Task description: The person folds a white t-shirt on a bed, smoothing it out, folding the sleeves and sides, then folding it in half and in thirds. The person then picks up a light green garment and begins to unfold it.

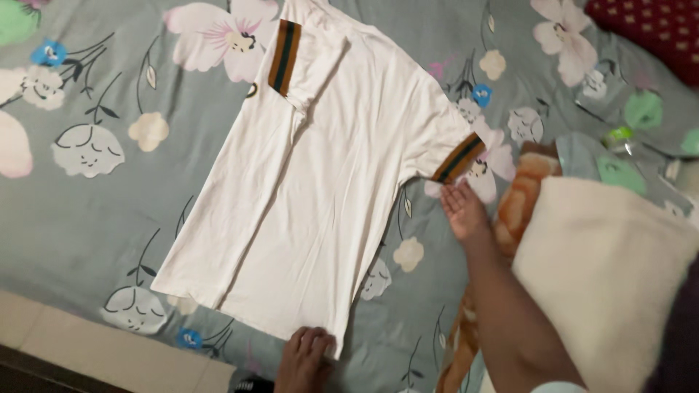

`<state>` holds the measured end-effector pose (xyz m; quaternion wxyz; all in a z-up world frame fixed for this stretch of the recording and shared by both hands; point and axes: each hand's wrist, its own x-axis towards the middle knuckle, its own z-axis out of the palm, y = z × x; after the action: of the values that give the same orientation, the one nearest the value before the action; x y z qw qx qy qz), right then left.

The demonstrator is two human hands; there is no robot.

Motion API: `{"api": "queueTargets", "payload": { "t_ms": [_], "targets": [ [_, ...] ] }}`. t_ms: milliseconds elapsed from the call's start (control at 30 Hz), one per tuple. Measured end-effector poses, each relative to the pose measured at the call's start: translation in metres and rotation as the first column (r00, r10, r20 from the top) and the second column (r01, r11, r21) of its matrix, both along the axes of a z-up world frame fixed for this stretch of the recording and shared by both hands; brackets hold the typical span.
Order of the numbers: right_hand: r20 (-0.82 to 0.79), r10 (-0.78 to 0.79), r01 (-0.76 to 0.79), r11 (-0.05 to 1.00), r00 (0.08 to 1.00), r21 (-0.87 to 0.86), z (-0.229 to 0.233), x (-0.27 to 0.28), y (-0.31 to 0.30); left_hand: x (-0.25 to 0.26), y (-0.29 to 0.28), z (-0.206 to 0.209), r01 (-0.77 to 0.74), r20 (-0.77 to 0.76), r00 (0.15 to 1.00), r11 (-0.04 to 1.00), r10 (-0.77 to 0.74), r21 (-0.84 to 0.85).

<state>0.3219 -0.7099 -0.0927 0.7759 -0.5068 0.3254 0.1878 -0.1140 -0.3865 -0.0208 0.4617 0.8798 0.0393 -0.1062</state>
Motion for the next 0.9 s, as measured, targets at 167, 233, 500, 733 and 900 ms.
{"api": "queueTargets", "payload": {
  "t_ms": [167,233,500,733,900],
  "targets": [
    [0.013,0.077,-0.076,0.994,0.997,-0.083,0.023,0.068,0.018,-0.002,-0.026,-0.016,-0.092,-0.165,0.979,0.985,0.116,0.146],
    [0.077,0.124,-0.106,0.973,0.989,-0.207,0.033,0.082,0.022,-0.008,-0.024,-0.026,-0.134,-0.034,0.989,0.976,0.142,0.174],
    [-0.094,0.185,-0.205,0.780,0.978,-0.591,0.036,0.095,0.029,-0.017,-0.042,-0.047,-0.219,-0.009,0.972,0.917,0.236,0.333],
    [0.144,0.317,-0.152,0.744,0.937,-0.650,0.033,0.154,0.001,-0.021,-0.046,-0.040,-0.231,0.088,0.973,0.905,0.213,0.357],
    [0.007,0.208,-0.145,0.705,0.978,-0.695,0.013,0.152,-0.004,-0.022,-0.055,-0.035,-0.338,0.011,0.937,0.896,0.350,0.289]
  ]
}}
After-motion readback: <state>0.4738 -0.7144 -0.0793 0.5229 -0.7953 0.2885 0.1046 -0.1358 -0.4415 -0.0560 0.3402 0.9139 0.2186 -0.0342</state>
